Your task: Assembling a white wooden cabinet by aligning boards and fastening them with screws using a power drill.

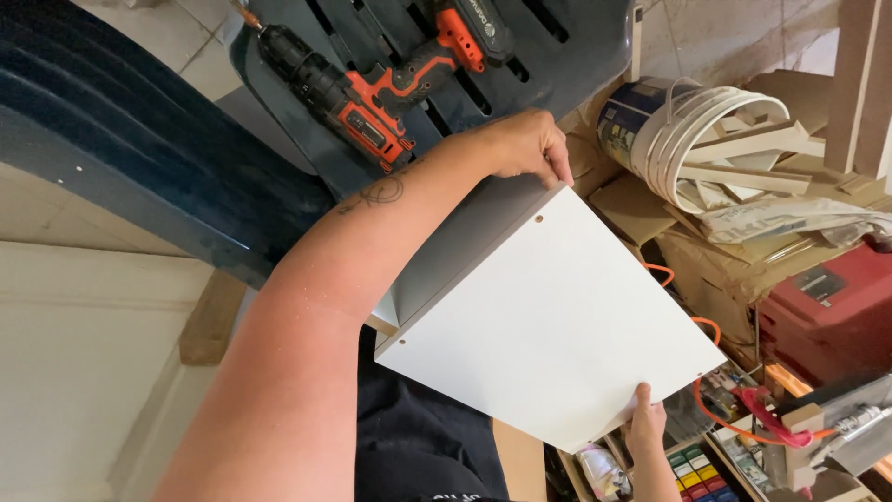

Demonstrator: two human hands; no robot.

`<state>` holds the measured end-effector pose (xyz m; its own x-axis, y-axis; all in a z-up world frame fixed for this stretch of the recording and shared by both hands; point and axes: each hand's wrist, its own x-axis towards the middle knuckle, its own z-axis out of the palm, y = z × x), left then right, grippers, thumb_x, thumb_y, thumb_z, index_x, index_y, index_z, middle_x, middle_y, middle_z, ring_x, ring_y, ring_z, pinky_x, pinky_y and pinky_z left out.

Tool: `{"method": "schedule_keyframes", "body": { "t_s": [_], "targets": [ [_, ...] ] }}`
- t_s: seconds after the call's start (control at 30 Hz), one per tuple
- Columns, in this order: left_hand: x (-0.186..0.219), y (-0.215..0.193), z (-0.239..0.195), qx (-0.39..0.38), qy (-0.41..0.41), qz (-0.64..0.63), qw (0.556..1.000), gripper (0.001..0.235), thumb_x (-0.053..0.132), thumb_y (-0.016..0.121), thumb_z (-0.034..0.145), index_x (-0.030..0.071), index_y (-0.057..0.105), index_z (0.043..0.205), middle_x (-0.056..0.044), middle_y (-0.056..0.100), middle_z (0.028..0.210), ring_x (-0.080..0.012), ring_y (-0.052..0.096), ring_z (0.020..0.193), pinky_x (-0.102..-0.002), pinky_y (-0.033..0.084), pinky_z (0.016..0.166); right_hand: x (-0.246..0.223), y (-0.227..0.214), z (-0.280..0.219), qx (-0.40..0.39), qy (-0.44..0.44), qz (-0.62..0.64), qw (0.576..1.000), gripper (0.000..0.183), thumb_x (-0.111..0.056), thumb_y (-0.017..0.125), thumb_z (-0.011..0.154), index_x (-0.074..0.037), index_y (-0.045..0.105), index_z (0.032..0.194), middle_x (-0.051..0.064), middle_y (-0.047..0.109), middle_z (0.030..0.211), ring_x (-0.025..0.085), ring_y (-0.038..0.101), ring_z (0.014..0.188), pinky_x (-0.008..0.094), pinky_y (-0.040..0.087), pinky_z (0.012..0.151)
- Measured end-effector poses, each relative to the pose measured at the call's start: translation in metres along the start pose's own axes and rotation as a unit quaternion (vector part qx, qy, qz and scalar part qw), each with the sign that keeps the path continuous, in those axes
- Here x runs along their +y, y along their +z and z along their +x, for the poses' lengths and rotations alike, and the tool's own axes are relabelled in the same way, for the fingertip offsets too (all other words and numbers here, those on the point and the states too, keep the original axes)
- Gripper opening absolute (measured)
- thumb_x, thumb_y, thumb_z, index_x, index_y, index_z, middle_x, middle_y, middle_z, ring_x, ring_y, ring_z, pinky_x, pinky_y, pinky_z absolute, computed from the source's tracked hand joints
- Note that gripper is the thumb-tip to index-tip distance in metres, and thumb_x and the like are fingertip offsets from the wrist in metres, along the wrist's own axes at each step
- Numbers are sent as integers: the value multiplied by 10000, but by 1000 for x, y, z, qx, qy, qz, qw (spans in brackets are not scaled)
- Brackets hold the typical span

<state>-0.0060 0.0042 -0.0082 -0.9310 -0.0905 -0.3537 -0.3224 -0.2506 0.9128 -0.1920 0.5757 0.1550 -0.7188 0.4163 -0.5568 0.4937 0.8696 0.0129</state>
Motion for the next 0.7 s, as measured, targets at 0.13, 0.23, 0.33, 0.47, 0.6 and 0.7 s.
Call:
{"method": "schedule_keyframes", "body": {
  "t_s": [0.13,0.23,0.33,0.47,0.6,0.7],
  "targets": [
    [-2,1,2,-1,-1,-23,1000,220,139,912,761,220,888,964,118,756,878,-35,678,777,-197,493,697,-10,2,-11,-2,13,9,1000,658,-476,525,1083,-100,370,1600,130,504,1472,389,518,1263,531,506,957],
    [-11,3,6,-1,22,-14,1000,229,133,885,773,232,885,980,112,776,902,-31,693,809,-193,508,731,0,-1,0,1,9,7,1000,659,-488,539,1081,-83,388,1579,139,536,1395,368,552,1171,491,521,870],
    [17,-6,-19,-2,-3,47,999,248,162,814,844,273,864,1059,106,800,1057,-59,716,923,-251,523,759,-5,-1,-6,0,14,14,1000,633,-470,545,1076,-92,409,1565,128,547,1395,359,561,1184,485,528,890],
    [42,-31,-42,14,-34,248,968,212,138,715,967,194,793,1155,-96,748,1171,-265,709,969,-454,576,861,-2,-1,3,0,19,37,999,684,-477,577,1064,-96,388,1599,72,523,1497,323,535,1277,450,493,983],
    [-13,-54,-45,109,73,629,766,225,70,674,843,235,822,806,0,769,759,-300,790,764,-451,631,554,18,-6,23,-15,-6,61,998,704,-518,605,1038,-103,419,1574,79,557,1458,354,568,1194,489,469,824],
    [-22,-71,-64,-31,3,764,645,248,198,632,917,318,817,1031,66,814,1060,-208,696,1096,-386,499,916,15,-6,16,-11,-24,27,999,671,-532,603,1028,-104,485,1531,57,396,845,202,279,588,404,236,521]
  ]
}}
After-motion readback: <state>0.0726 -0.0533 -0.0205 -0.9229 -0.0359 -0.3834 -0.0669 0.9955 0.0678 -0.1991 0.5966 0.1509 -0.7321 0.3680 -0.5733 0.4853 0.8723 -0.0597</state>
